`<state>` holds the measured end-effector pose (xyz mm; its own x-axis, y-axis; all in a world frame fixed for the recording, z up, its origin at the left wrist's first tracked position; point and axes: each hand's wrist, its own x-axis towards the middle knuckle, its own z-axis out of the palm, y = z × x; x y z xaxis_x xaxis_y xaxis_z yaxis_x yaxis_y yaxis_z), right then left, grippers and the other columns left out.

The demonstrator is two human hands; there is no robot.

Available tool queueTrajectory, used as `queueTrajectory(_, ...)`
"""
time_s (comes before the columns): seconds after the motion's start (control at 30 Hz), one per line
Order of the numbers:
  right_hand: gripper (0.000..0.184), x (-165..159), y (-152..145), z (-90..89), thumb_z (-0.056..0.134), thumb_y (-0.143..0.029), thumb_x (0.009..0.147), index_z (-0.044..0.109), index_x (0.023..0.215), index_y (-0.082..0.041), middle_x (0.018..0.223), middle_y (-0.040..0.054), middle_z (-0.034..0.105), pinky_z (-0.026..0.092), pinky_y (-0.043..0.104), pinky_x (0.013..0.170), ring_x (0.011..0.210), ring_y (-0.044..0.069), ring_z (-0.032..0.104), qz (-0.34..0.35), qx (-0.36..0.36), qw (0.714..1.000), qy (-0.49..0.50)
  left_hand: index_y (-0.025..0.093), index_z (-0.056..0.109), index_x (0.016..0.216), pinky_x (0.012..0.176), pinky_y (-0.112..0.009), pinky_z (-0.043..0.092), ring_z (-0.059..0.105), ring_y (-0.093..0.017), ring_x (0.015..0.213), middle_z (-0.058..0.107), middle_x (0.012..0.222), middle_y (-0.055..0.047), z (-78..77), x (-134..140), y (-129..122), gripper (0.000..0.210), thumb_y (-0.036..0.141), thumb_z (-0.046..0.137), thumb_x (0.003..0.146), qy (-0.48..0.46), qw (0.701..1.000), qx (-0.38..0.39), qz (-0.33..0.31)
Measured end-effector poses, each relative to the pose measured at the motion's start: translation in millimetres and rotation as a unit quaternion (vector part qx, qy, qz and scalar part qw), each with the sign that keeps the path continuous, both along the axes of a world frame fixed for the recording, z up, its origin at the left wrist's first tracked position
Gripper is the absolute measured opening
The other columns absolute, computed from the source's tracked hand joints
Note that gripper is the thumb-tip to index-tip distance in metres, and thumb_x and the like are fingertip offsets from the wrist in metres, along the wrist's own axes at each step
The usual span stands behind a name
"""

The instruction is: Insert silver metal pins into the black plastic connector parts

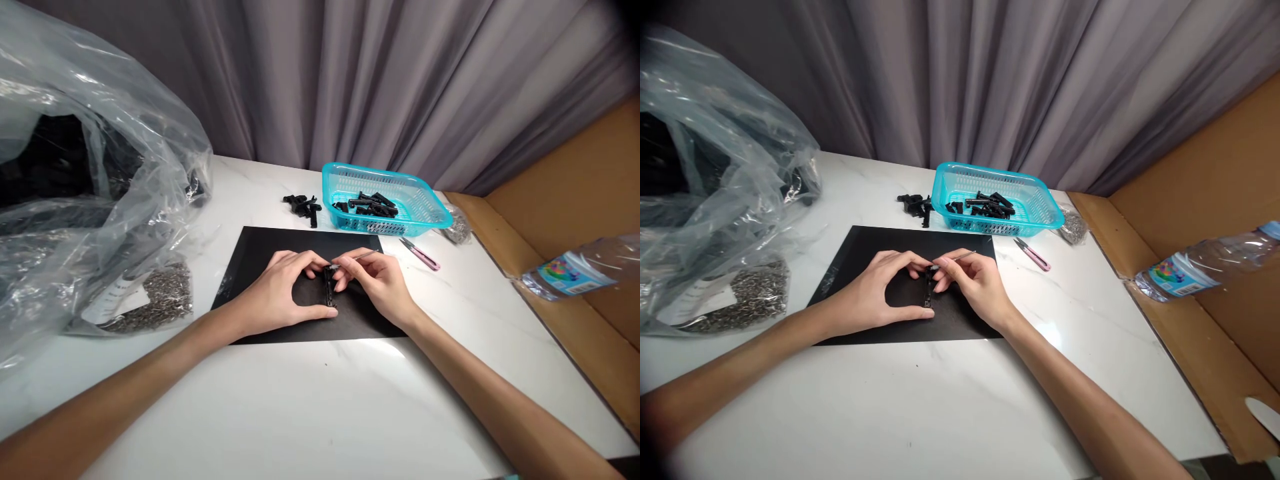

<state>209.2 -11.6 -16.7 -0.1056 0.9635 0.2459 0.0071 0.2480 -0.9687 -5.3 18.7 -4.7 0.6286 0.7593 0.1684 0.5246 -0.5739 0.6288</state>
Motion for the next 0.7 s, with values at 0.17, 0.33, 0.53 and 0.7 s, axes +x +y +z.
queueTrajectory(0.17,0.036,-0.4,-0.9,-1.9,0.074,-0.049,0.091,0.078,0.086,-0.013,0.089,0.0073,0.075,0.064,0.029,0.064,0.062,0.015,0.074,0.006,0.010,1.000,-0.001,0.027,0.065,0.116,0.103,-0.046,0.043,0.057,-0.029,0.113,0.068,0.105,-0.003,-1.4,0.2,0.1,0.064,0.064,0.084,0.068,-0.002,1.000,0.006,0.002)
queueTrajectory(0.33,0.034,-0.4,-2.2,-3.8,0.073,-0.047,0.092,0.079,0.089,-0.014,0.087,0.0068,0.076,0.065,0.029,0.064,0.063,0.016,0.075,0.005,0.023,1.000,-0.009,0.026,0.067,0.114,0.103,-0.045,0.044,0.055,-0.030,0.117,0.068,0.107,-0.003,-3.2,1.2,0.9,0.064,0.058,0.089,0.063,-0.006,1.000,-0.001,0.013)
queueTrajectory(0.53,0.036,-0.6,-2.2,-3.3,0.071,-0.050,0.093,0.078,0.087,-0.015,0.086,0.0062,0.075,0.063,0.029,0.064,0.063,0.016,0.074,0.013,0.030,0.999,-0.026,0.025,0.067,0.108,0.102,-0.045,0.045,0.053,-0.031,0.120,0.068,0.103,-0.003,-3.8,2.4,1.2,0.061,0.054,0.091,0.060,-0.011,1.000,0.002,0.015)
queueTrajectory(0.7,0.038,-1.0,-1.9,-4.4,0.069,-0.052,0.093,0.078,0.087,-0.016,0.087,0.0061,0.075,0.063,0.029,0.064,0.061,0.015,0.072,0.001,0.041,0.998,-0.050,0.024,0.065,0.105,0.105,-0.047,0.044,0.051,-0.032,0.123,0.068,0.103,-0.003,-5.5,3.0,2.3,0.060,0.054,0.091,0.059,-0.017,1.000,0.001,0.013)
